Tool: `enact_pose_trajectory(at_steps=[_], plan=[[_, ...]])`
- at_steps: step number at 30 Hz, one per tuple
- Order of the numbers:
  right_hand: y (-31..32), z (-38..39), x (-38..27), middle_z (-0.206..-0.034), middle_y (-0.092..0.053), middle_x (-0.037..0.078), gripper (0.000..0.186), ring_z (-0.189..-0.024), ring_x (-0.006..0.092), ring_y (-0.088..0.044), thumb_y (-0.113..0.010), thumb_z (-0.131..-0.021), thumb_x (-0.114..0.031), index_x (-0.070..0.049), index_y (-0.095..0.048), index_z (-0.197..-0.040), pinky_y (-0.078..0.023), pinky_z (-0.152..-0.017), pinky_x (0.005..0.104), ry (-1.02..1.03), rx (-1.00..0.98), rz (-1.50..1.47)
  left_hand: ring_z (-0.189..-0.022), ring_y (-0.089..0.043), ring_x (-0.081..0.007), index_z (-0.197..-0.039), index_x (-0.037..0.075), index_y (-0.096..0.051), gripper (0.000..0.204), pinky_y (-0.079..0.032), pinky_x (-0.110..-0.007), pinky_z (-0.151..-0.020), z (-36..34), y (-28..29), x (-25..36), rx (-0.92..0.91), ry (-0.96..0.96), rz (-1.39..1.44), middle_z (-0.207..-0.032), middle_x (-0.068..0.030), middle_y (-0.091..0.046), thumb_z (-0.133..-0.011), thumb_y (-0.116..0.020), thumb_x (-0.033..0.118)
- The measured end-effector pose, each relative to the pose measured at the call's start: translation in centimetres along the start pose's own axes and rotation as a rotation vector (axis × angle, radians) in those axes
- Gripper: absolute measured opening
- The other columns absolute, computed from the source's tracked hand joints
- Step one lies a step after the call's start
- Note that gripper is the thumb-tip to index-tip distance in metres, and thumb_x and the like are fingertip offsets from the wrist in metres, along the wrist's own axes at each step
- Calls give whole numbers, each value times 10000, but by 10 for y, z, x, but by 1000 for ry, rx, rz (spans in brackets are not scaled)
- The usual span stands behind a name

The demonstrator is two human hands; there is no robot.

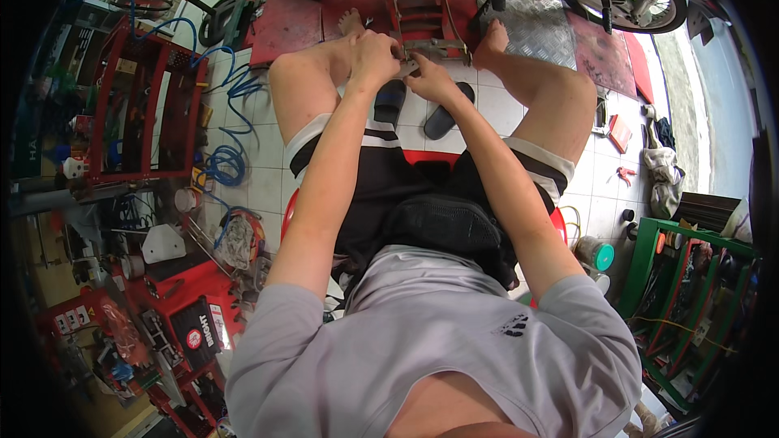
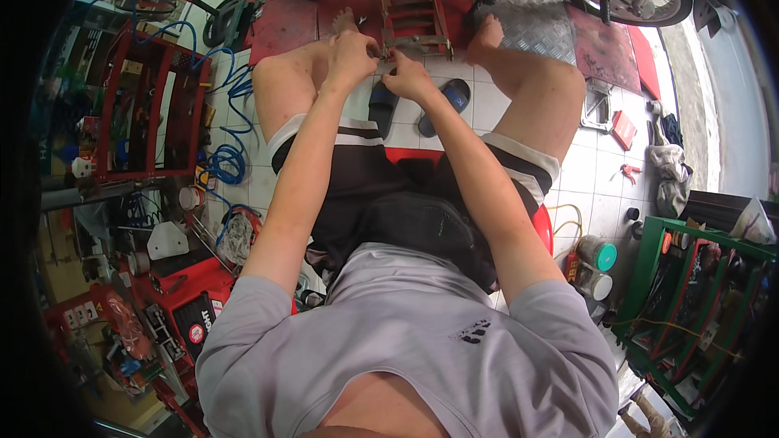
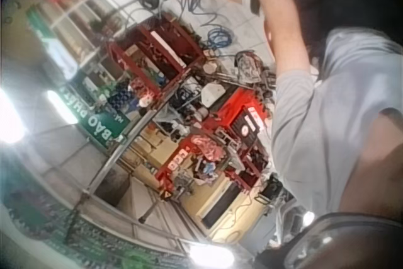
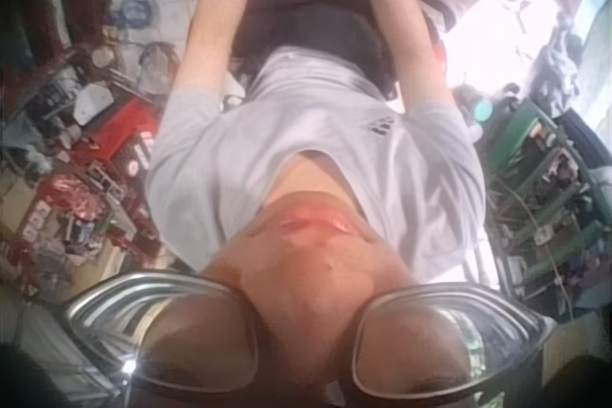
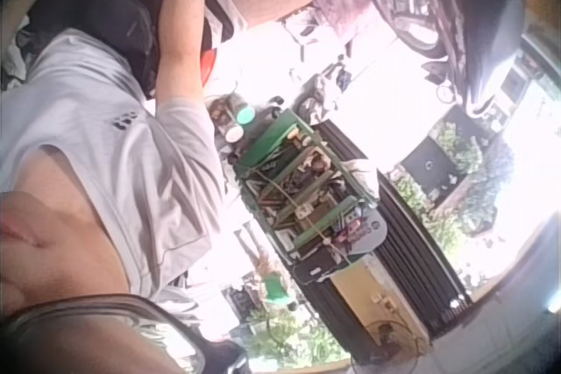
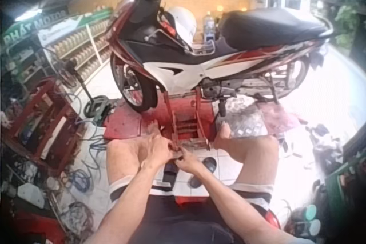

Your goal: The person is working on the underside of a motorcycle that is elevated on a red lift. They use a wrench to tighten or loosen bolts on the motorcycle's frame and engine area. The person is seated on a red stool during the repair process.

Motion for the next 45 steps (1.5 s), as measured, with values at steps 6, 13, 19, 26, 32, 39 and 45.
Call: enact_pose_trajectory(at_steps=[6,13,19,26,32,39,45], plan=[[-1,1,-6,-1028,-662,225,691,-1016,385,-614,-598,-735,-265,-26,-408,-1355,-468,-919,403,-5,3,-9,-902,-633,-283,-832,133,-755,191,-417,-419,-899,3,-15,-14,-79,60,2,-815,-106,-698,-645,-740,172],[2,1,-7,-1016,-661,233,678,-1008,390,-614,-599,-735,-269,-37,-423,-1347,-468,-916,412,40,39,46,-901,-633,-289,-848,117,-749,231,-416,-436,-905,2,-13,-16,-26,75,32,-812,-109,-692,-628,-766,185],[6,0,-1,-997,-663,235,661,-998,395,-616,-598,-735,-265,-42,-432,-1335,-470,-907,420,49,64,59,-850,-649,-297,-857,121,-748,178,-436,-453,-872,1,1,0,65,-25,119,-826,-130,-690,-698,-703,184],[2,0,-4,-1077,-630,249,642,-1045,406,-586,-615,-744,-279,-54,-444,-1321,-461,-913,439,67,65,95,-839,-658,-308,-863,133,-751,201,-482,-438,-792,2,-32,-16,-155,39,87,-827,-132,-694,-701,-686,233],[6,9,-18,-1158,-617,189,607,-1025,341,-614,-631,-788,-171,-61,-433,-1351,-469,-887,417,183,24,111,-945,-571,-342,-783,58,-731,193,-452,-485,-862,4,-14,-6,-1,62,81,-859,-173,-674,-628,-679,160],[3,8,-15,-1030,-648,238,654,-985,397,-614,-634,-758,-163,-4,-415,-1353,-470,-869,450,212,46,336,-938,-596,-311,-754,53,-725,136,-456,-469,-827,9,-26,-14,-1,88,-83,-828,-155,-672,-664,-659,131],[15,11,-33,-957,-646,240,371,-932,428,-602,-637,-760,-149,-14,-486,-1072,-475,-793,477,325,185,164,-929,-597,-321,-810,123,-735,158,-452,-472,-820,6,-31,-27,24,73,135,-838,-123,-676,-702,-659,210]])
Point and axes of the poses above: each hand's wrist, its own z-axis away from the middle knuckle, its own y-axis out of the back of the hand, x = y × z, the point moved 9 cm from there along -z, towards the middle knuckle
